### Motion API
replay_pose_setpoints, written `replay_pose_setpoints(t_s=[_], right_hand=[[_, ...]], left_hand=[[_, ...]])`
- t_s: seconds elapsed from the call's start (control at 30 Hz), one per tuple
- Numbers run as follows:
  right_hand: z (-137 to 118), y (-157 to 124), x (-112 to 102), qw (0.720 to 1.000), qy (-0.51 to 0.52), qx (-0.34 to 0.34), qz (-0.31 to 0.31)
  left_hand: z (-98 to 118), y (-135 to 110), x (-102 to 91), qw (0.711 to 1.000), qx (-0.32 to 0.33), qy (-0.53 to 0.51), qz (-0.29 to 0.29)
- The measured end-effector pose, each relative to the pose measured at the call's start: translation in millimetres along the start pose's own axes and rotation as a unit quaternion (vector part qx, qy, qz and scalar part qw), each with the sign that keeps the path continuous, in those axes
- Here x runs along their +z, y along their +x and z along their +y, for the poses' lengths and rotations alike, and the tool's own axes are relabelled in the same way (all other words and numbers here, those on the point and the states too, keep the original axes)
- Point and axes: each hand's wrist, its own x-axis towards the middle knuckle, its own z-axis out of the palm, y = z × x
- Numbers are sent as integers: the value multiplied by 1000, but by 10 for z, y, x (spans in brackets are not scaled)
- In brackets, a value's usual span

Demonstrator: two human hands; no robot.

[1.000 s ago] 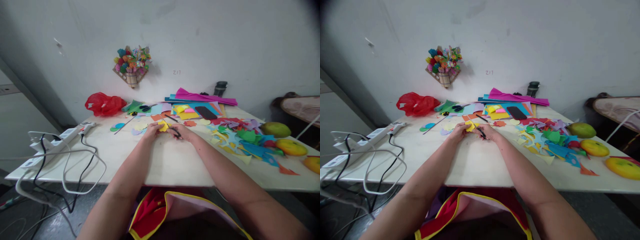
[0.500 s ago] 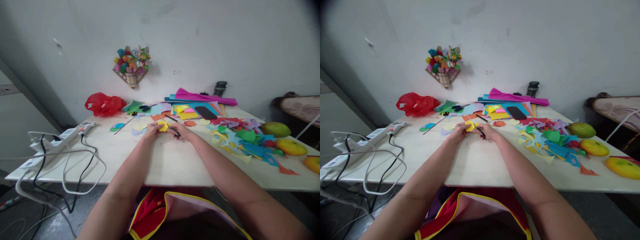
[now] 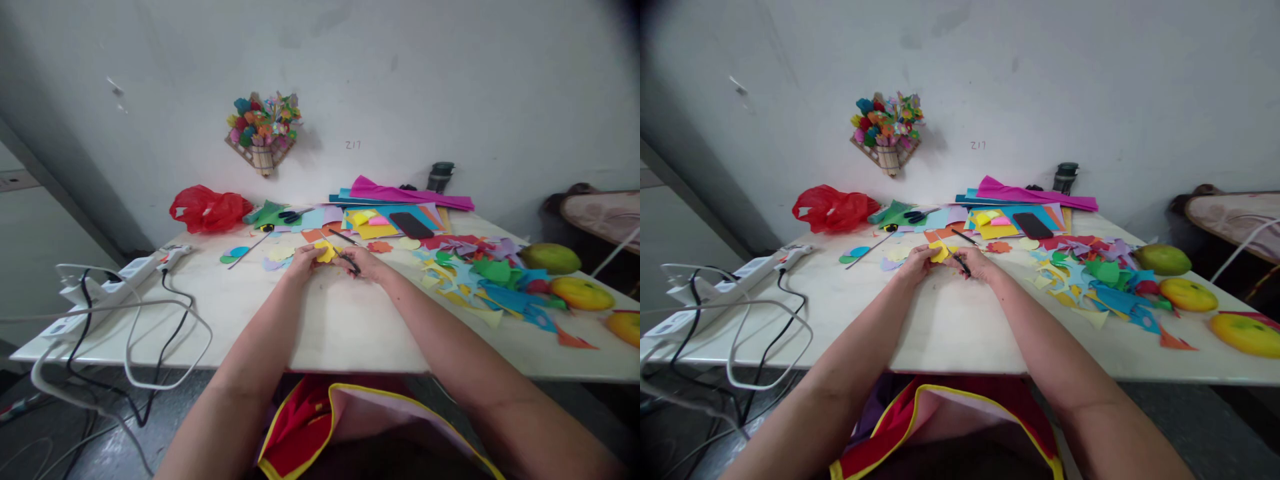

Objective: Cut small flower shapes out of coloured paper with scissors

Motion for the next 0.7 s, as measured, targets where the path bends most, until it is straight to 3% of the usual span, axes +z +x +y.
replay_pose_setpoints(t_s=[0.3, 0.7], right_hand=[[-14, -17, 6, 1000, -5, -20, 9], [-149, -102, -51, 999, 18, 18, 21]], left_hand=[[-24, 39, -48, 1000, 13, 9, 17], [-25, 10, -61, 997, 32, 69, -29]])
